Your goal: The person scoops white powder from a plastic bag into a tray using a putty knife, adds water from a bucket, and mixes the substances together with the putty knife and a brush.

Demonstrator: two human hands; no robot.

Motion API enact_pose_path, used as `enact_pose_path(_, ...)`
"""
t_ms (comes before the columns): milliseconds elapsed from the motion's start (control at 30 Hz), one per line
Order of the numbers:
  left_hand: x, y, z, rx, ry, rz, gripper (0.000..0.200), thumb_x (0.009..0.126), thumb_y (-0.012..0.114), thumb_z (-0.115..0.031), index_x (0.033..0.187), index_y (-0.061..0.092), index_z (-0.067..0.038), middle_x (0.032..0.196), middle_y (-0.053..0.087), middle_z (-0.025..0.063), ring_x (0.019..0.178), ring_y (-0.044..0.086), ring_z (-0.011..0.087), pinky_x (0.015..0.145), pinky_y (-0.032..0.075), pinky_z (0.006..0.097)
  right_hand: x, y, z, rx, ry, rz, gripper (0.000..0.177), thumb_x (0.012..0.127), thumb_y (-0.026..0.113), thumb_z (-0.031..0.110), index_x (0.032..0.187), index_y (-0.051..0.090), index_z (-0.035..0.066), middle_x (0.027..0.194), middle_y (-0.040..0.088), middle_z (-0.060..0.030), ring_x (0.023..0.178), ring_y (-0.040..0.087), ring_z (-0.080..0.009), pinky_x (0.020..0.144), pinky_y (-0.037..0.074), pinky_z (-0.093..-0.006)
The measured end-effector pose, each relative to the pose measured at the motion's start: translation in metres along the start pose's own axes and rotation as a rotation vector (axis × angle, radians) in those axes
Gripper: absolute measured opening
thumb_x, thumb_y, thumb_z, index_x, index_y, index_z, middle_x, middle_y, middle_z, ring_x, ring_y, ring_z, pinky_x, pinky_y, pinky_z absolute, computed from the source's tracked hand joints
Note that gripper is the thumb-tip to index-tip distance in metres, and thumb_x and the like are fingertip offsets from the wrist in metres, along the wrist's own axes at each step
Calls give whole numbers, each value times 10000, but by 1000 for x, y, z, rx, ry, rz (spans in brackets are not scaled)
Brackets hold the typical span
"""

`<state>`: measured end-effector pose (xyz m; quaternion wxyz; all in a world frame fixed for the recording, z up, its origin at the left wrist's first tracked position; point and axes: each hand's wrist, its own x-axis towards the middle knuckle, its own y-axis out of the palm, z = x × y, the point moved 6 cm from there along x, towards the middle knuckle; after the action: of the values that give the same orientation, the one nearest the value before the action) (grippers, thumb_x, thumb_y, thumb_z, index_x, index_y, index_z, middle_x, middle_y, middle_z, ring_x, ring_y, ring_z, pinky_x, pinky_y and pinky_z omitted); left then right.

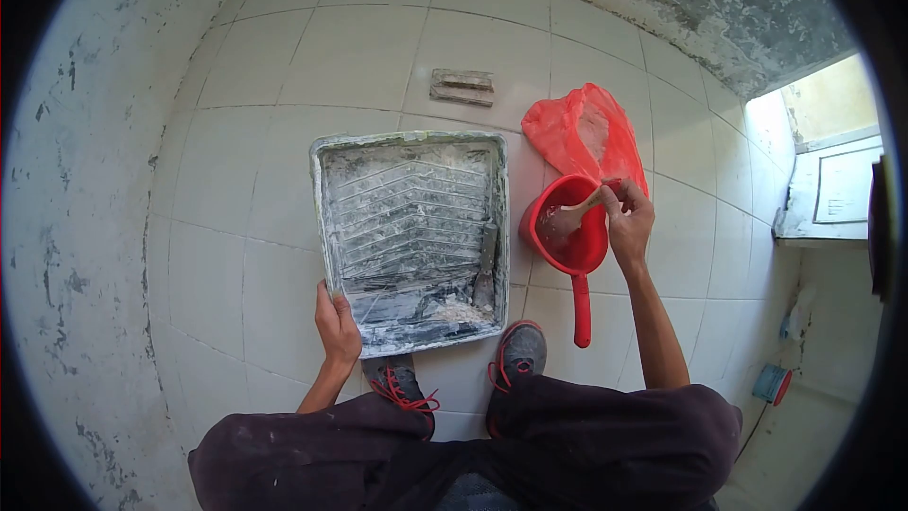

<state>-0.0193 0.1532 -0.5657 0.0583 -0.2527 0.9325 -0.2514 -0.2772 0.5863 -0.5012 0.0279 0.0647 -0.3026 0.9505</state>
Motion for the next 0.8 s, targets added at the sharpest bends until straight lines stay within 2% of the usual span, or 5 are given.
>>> enact_pose_path(100, -1, 1, 2, 4, -86, -8, 450, 1123, 397, -317, 1299, 513, 81, 884, 593, 171, 777, 559, 246, 734, 461, 386, -5, -16, -32, 192, 65, -89, 164, 983, 712, 134, 1036, 736, -19, 821, 666, -7, 775, 592, -107, 766, 488, -289)
enact_pose_path(167, -1, 7, -4, -17, -30, -42, 458, 1127, 392, -330, 1305, 510, 76, 892, 602, 170, 777, 562, 245, 736, 462, 383, -11, -34, -40, 318, 116, -172, 177, 1005, 692, 147, 1036, 734, -22, 811, 654, -3, 770, 586, -102, 733, 469, -278)
enact_pose_path(400, -8, 28, -2, -87, -51, -87, 458, 1136, 370, -343, 1330, 490, 54, 1041, 627, 199, 919, 596, 282, 868, 466, 400, -39, -49, -42, 340, 159, -247, 212, 1027, 666, 197, 1039, 733, -3, 830, 671, -7, 756, 577, -88, 731, 450, -268)
enact_pose_path(633, -26, 51, -2, -222, -129, -166, 446, 1137, 372, -329, 1382, 434, 38, 1187, 578, 189, 1065, 552, 269, 993, 410, 392, -36, -51, 0, 456, 190, -282, 223, 1028, 664, 213, 1060, 725, 1, 838, 665, -8, 772, 577, -94, 736, 455, -269)
enact_pose_path(800, -32, 58, -10, -219, -162, -188, 462, 1141, 355, -337, 1406, 404, 39, 1207, 536, 165, 1074, 514, 228, 1003, 389, 370, -54, -26, 53, 469, 118, -153, 228, 1042, 644, 188, 1103, 694, -25, 898, 666, -28, 827, 591, -101, 803, 485, -270)
